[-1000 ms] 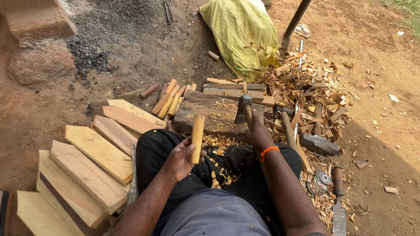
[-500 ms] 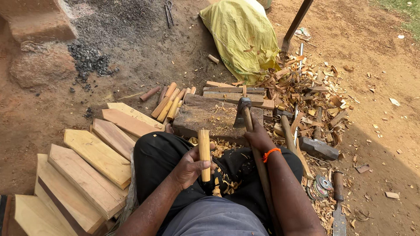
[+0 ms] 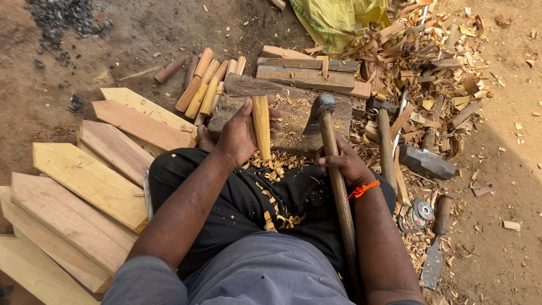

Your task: The person sits on the ground and uses a hammer and chisel to shape small wooden dowels. They repeatedly strike the chisel to remove wood shavings and refine the dowel's shape, then place the finished pieces aside.

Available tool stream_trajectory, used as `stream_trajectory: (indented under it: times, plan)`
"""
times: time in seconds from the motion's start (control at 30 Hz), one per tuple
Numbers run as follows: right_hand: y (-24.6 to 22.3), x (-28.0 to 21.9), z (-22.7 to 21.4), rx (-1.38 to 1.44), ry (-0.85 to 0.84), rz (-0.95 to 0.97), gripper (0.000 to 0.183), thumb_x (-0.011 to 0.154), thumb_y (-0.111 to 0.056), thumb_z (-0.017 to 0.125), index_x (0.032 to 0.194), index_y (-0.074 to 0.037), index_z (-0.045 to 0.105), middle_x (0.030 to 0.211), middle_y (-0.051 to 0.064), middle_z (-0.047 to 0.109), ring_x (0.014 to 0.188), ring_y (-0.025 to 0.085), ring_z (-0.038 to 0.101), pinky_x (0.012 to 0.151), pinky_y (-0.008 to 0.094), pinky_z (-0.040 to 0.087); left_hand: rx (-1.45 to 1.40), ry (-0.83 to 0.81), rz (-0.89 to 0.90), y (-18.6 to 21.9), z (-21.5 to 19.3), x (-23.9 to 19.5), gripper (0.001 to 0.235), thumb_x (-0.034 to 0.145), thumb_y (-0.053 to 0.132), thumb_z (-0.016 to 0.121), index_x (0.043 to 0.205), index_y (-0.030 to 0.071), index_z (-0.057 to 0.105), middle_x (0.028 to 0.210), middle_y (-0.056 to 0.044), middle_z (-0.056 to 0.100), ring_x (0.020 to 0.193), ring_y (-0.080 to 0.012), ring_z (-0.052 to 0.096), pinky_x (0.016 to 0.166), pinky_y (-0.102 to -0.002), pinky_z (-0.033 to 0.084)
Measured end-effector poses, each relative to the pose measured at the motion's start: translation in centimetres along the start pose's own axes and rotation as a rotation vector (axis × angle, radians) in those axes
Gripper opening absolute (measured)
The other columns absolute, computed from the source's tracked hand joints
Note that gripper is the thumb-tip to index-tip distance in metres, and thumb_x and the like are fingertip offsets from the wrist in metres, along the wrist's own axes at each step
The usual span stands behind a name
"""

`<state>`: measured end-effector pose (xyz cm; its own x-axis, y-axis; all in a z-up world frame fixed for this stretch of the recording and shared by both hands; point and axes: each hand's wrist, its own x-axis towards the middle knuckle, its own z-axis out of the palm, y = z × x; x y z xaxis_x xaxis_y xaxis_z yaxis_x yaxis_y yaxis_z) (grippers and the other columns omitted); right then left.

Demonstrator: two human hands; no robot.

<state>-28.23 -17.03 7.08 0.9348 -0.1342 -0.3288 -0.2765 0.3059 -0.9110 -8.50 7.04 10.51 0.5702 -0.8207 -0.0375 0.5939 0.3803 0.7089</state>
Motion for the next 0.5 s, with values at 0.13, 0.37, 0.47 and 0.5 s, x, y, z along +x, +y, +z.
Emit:
stream_trajectory:
  times: [0.13,0.37,0.47,0.5]
  plan:
    - [-1.2,0.0,0.0,0.007,-0.049,0.034,0.102,0.069,-0.004,0.077,0.159,-0.012,0.028,0.09,0.014,0.066,0.073,0.022,0.065,0.063,0.036,0.055,0.036,0.064,-0.036,0.8,-2.0,5.4,0.053,0.097,0.047,0.066,0.128,0.005,0.058,0.113,-0.017,0.069,0.104,-0.0261,0.069,0.09,-0.044,0.059]
    - [-3.2,0.3,0.0,0.02,-0.214,0.129,0.114,0.066,-0.016,0.083,0.162,-0.01,0.021,0.095,0.015,0.064,0.078,0.022,0.063,0.067,0.034,0.051,0.158,0.25,0.008,-1.7,-7.4,10.0,0.046,0.079,0.023,0.089,0.109,0.011,0.056,0.1,-0.006,0.065,0.099,-0.0211,0.066,0.095,-0.042,0.061]
    - [-4.0,1.1,0.4,0.056,-0.214,0.139,0.12,0.066,-0.018,0.085,0.166,-0.012,0.019,0.096,0.015,0.063,0.079,0.021,0.062,0.068,0.035,0.052,0.267,0.299,0.035,-1.9,-8.2,11.2,0.054,0.074,0.026,0.092,0.11,0.012,0.055,0.095,-0.003,0.061,0.092,-0.0168,0.063,0.09,-0.038,0.062]
    - [-4.0,1.8,0.4,0.064,-0.216,0.14,0.121,0.066,-0.018,0.086,0.166,-0.012,0.019,0.097,0.015,0.064,0.079,0.021,0.062,0.069,0.035,0.052,0.29,0.294,0.055,-1.5,-8.6,11.9,0.056,0.073,0.027,0.093,0.111,0.012,0.055,0.094,-0.002,0.059,0.091,-0.0153,0.063,0.089,-0.036,0.062]
